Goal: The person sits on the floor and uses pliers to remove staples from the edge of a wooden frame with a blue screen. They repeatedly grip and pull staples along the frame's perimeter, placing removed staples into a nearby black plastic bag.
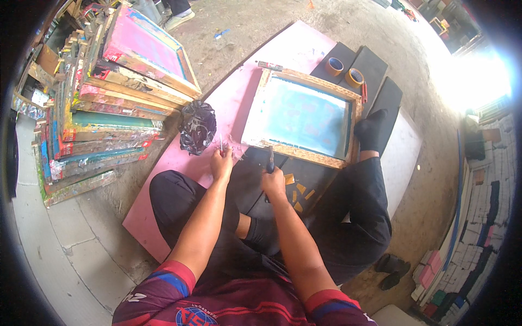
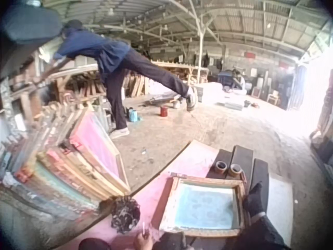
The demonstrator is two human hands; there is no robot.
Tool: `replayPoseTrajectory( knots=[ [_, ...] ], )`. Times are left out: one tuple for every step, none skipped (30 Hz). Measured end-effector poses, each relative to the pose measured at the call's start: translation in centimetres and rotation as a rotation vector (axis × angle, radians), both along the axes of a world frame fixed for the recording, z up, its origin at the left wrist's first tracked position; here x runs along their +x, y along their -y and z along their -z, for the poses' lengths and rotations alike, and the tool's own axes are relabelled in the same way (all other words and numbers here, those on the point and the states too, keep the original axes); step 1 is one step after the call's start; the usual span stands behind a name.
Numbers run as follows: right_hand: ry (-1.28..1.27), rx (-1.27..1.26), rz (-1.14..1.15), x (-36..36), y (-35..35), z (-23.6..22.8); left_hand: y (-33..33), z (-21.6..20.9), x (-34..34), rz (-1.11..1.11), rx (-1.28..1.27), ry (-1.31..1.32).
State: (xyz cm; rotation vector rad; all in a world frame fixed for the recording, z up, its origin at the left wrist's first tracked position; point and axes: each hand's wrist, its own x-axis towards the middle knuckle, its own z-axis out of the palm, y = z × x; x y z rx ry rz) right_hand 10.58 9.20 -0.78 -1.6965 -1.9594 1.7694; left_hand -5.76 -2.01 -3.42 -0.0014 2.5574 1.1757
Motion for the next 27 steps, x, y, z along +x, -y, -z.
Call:
replayPoseTrajectory(
  knots=[
    [-0.096,-0.167,0.061,0.1,-0.2,0.1,-0.1,0.1,0.0,-0.004,-0.005,0.003],
    [-0.112,-0.207,0.086,0.1,-0.3,-0.3,-0.1,0.4,0.0,-0.005,0.012,-0.002],
    [-0.128,-0.252,0.109,0.1,-0.1,-1.1,0.0,0.6,0.0,-0.008,0.024,-0.008],
    [-0.145,-0.297,0.133,0.0,0.2,-1.9,0.2,0.8,-0.1,-0.012,0.036,-0.014],
    [-0.161,-0.308,0.137,0.1,0.2,-2.3,0.2,1.0,-0.1,-0.015,0.053,-0.036],
    [-0.176,-0.318,0.141,0.3,0.2,-2.5,0.2,1.1,0.0,-0.017,0.071,-0.057],
    [-0.191,-0.328,0.145,0.4,0.3,-2.7,0.2,1.3,0.0,-0.02,0.088,-0.079],
    [-0.209,-0.317,0.123,0.6,0.3,-2.7,-0.1,1.1,0.1,-0.009,0.172,-0.032],
    [-0.226,-0.306,0.102,0.9,0.3,-2.7,-0.4,1.0,0.3,0.003,0.256,0.016],
    [-0.243,-0.295,0.081,1.1,0.3,-2.7,-0.7,1.0,0.4,0.015,0.34,0.065],
    [-0.203,-0.247,0.056,1.0,0.5,-2.7,-0.7,1.6,0.5,0.036,0.371,0.026],
    [-0.164,-0.201,0.028,0.9,0.8,-2.5,-0.5,2.5,0.4,0.055,0.4,-0.016],
    [-0.126,-0.155,0.0,0.8,1.1,-2.3,-0.2,3.4,0.4,0.073,0.428,-0.058],
    [-0.119,-0.097,-0.019,0.9,0.9,-1.7,-0.4,3.8,0.5,0.07,0.389,-0.08],
    [-0.113,-0.036,-0.037,1.0,0.5,-0.9,-0.5,3.8,0.6,0.079,0.391,-0.076],
    [-0.107,0.025,-0.055,1.2,0.1,-0.1,-0.6,3.7,0.6,0.088,0.393,-0.072],
    [-0.079,0.053,-0.089,1.3,-0.2,0.3,-0.7,3.8,0.7,0.094,0.395,-0.067],
    [-0.052,0.081,-0.123,1.3,-0.6,0.7,-0.8,3.8,0.6,0.091,0.391,-0.06],
    [-0.024,0.109,-0.157,1.4,-1.0,1.0,-0.8,3.7,0.6,0.089,0.387,-0.052],
    [0.003,0.089,-0.164,1.2,-1.0,0.6,-0.8,3.9,0.6,0.083,0.382,-0.045],
    [0.03,0.068,-0.171,0.9,-1.0,-0.3,-0.7,3.9,0.6,0.084,0.384,-0.047],
    [0.057,0.048,-0.178,0.6,-0.9,-1.3,-0.7,4.0,0.7,0.084,0.387,-0.05],
    [0.084,0.084,-0.194,0.4,-0.8,-1.9,-0.7,3.9,0.8,0.087,0.39,-0.052],
    [0.112,0.119,-0.211,0.2,-0.7,-2.5,-0.7,3.7,0.8,0.093,0.401,-0.041],
    [0.139,0.154,-0.229,0.0,-0.5,-2.8,-0.6,3.6,0.8,0.098,0.412,-0.03],
    [0.144,0.241,-0.216,-0.1,-0.3,-2.3,-0.7,3.4,0.9,0.107,0.424,-0.019],
    [0.148,0.328,-0.203,-0.4,0.0,-1.8,-0.8,3.2,0.9,0.104,0.443,-0.013]
  ],
)
